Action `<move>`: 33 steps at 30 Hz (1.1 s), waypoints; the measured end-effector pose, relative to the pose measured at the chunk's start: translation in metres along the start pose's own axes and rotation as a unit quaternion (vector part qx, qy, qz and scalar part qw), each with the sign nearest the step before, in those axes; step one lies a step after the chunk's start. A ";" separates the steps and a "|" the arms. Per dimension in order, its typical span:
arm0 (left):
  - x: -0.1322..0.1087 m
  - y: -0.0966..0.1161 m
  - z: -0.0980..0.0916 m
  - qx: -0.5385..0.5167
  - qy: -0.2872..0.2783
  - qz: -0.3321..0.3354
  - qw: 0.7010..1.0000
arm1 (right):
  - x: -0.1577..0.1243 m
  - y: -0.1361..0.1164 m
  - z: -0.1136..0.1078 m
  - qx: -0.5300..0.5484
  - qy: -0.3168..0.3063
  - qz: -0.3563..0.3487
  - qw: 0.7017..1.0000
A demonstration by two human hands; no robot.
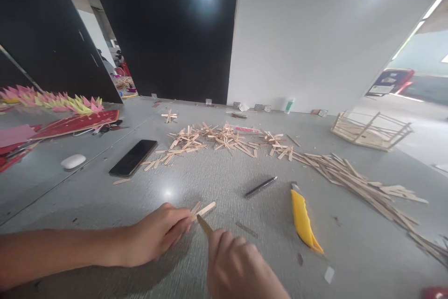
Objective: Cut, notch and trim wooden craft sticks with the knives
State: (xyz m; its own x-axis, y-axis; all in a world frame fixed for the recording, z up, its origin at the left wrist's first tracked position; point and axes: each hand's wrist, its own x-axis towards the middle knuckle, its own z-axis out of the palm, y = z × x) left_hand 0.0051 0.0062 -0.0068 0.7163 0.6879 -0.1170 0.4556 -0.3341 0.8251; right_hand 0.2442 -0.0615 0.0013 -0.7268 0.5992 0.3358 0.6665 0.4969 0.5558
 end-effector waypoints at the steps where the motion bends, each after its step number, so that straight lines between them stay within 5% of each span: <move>1: 0.000 0.000 0.001 -0.006 0.005 -0.012 1.000 | -0.001 0.009 0.004 0.029 0.008 0.004 1.000; 5: 0.001 -0.001 0.001 -0.025 0.035 -0.044 0.998 | -0.004 0.034 0.011 0.067 0.047 -0.007 0.997; 11: 0.003 -0.002 -0.001 -0.087 0.047 -0.077 0.992 | 0.002 0.046 0.008 0.048 0.022 -0.059 0.997; 18: 0.010 -0.005 -0.001 -0.140 0.068 -0.110 0.982 | 0.004 0.063 0.015 0.178 -0.007 -0.048 0.983; 28: 0.017 0.004 -0.029 -0.113 -0.056 -0.147 0.981 | 0.002 0.081 0.047 0.224 -0.083 -0.060 0.969; 33: 0.014 0.006 -0.024 -0.088 -0.049 -0.114 0.988 | 0.006 0.093 0.059 0.233 -0.093 -0.089 0.964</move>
State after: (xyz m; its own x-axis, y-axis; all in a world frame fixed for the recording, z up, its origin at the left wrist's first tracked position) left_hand 0.0052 0.0288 0.0097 0.6573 0.6632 -0.3579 0.5184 -0.0532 0.8535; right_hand 0.3123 0.0253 0.0104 -0.8227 0.5596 0.1000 0.5682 0.8040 0.1755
